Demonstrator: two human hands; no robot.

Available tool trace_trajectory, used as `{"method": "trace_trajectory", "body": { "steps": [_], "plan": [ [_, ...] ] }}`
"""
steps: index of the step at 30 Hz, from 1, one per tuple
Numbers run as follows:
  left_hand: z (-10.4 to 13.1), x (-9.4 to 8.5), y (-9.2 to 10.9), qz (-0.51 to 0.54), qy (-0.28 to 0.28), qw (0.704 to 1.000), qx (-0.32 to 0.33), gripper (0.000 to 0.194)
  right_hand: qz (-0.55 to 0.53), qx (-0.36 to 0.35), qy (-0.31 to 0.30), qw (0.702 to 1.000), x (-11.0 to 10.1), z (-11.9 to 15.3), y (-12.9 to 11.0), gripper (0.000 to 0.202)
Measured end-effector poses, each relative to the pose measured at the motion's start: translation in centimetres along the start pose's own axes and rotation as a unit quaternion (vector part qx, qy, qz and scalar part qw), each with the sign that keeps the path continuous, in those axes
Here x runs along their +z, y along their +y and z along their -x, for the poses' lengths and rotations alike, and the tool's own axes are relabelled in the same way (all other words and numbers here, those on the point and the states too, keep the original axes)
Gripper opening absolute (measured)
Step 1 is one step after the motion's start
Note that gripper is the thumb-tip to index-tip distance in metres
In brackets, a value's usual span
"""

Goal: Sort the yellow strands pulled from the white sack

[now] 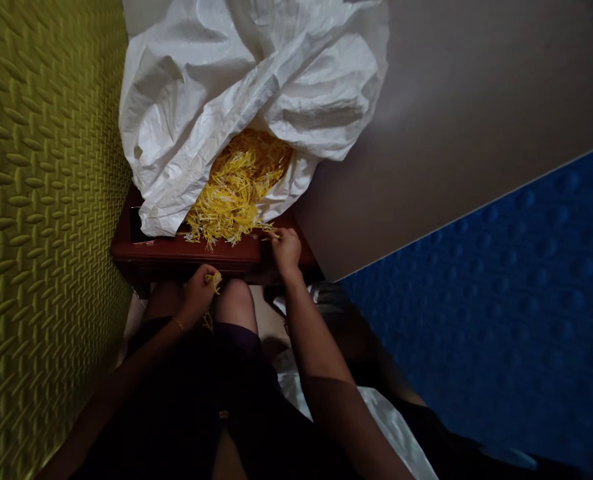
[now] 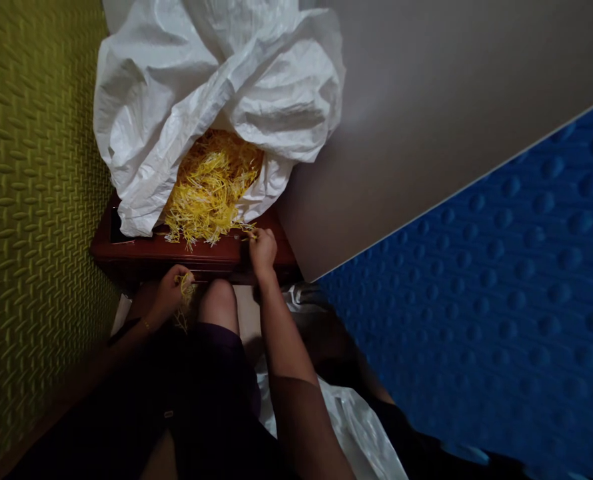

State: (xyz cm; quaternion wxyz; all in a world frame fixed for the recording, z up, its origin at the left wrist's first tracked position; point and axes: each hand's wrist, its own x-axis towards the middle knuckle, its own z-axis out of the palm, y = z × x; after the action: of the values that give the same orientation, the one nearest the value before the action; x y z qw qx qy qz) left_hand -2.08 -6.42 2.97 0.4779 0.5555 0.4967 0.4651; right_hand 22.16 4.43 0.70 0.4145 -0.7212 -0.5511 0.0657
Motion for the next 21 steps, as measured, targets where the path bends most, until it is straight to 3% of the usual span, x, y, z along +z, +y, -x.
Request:
{"method": "trace_trajectory", "body": {
  "steps": [4, 8, 13, 17, 21],
  "plan": [
    [-0.3, -0.6, 0.7, -0.003, 0.011, 1.0, 0.004, 0.007, -0.032, 0.037, -0.025, 0.998, 0.8, -0.9, 0.3, 0.021],
    [-0.8, -0.7, 0.4, 0.038, 0.009, 0.998, -0.04, 0.01, -0.088, 0.049, -0.081, 0.992, 0.5, -0.2, 0.3, 0.025],
    [-3.4, 0.3, -0.2, 0.117, -0.022, 0.985, -0.122, 0.016, -0.179, 0.015, -0.177, 0.968, -0.6, 3.3, -2.3, 0.033],
    [-5.6, 1.0, -0.1, 0.156, -0.04, 0.977, -0.143, 0.017, -0.265, -0.014, -0.204, 0.942, -1.5, 7.0, -5.1, 0.029],
    [-6.6, 1.2, 0.3, 0.159, -0.082, 0.972, -0.155, 0.015, -0.281, -0.015, -0.219, 0.934, -2.0, 9.1, -6.8, 0.026]
  ]
}}
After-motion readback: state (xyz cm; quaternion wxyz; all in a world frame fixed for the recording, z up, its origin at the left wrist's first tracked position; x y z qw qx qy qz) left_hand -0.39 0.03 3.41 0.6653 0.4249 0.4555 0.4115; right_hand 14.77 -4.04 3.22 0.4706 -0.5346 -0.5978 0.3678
